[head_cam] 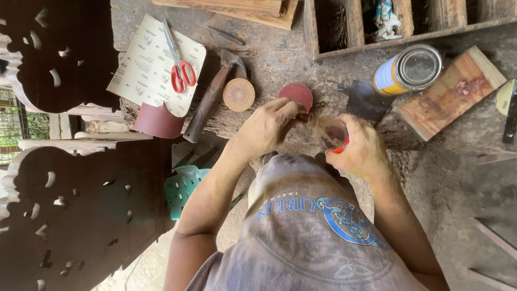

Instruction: The person retrieves a roll of sandpaper and scissors, then cuts a circular piece of sandpaper to fit a sanding pad. They apply adhesive from a bottle to the sandpaper disc and attach it to the pad.

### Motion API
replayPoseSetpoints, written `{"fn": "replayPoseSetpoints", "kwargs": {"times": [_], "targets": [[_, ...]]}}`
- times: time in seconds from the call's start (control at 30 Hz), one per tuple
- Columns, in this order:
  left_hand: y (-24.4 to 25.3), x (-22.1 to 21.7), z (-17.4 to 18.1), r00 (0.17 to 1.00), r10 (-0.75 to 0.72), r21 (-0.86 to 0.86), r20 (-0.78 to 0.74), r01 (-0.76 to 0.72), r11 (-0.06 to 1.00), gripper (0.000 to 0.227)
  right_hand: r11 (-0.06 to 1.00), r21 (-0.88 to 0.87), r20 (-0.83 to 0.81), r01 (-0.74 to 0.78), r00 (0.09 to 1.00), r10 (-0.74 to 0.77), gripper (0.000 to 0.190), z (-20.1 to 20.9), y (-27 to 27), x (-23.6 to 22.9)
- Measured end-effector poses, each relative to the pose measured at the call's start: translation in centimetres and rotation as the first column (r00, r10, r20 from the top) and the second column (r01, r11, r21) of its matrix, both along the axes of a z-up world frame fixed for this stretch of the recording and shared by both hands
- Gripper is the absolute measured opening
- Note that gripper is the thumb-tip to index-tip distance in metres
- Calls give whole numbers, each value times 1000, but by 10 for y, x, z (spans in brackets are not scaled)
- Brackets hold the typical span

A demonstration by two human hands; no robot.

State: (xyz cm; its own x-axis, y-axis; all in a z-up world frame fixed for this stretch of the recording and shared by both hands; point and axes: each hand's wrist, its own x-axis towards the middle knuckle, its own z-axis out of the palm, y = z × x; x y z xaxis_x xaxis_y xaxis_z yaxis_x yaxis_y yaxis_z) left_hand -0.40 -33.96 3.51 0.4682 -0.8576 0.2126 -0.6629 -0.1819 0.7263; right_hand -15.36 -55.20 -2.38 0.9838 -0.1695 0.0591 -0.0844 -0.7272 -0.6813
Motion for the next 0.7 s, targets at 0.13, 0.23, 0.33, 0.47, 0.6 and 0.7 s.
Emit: {"fn": "replayPoseSetpoints", "kwargs": {"times": [0.13,0.23,0.33,0.47,0.6,0.7], "targets": [[6,1,14,999,-34,0,-26,34,999,25,992,127,-183,-26,982,49,75,20,-10,-2],[8,2,15,995,-88,-51,-56,85,995,28,975,198,-196,-104,970,143,79,29,-17,-4],[4,5,10,978,-108,-67,-176,97,993,36,964,265,-380,-35,915,138,77,33,-19,-5],[-2,5,11,995,-73,-1,-65,73,997,29,958,285,-394,-17,910,133,77,42,-19,-5],[3,-2,22,998,-63,49,-29,64,997,28,978,207,-602,33,792,101,75,50,-21,-8],[5,-3,23,996,-67,41,-59,69,997,26,980,196,-449,-31,886,118,79,49,-24,-14]]}}
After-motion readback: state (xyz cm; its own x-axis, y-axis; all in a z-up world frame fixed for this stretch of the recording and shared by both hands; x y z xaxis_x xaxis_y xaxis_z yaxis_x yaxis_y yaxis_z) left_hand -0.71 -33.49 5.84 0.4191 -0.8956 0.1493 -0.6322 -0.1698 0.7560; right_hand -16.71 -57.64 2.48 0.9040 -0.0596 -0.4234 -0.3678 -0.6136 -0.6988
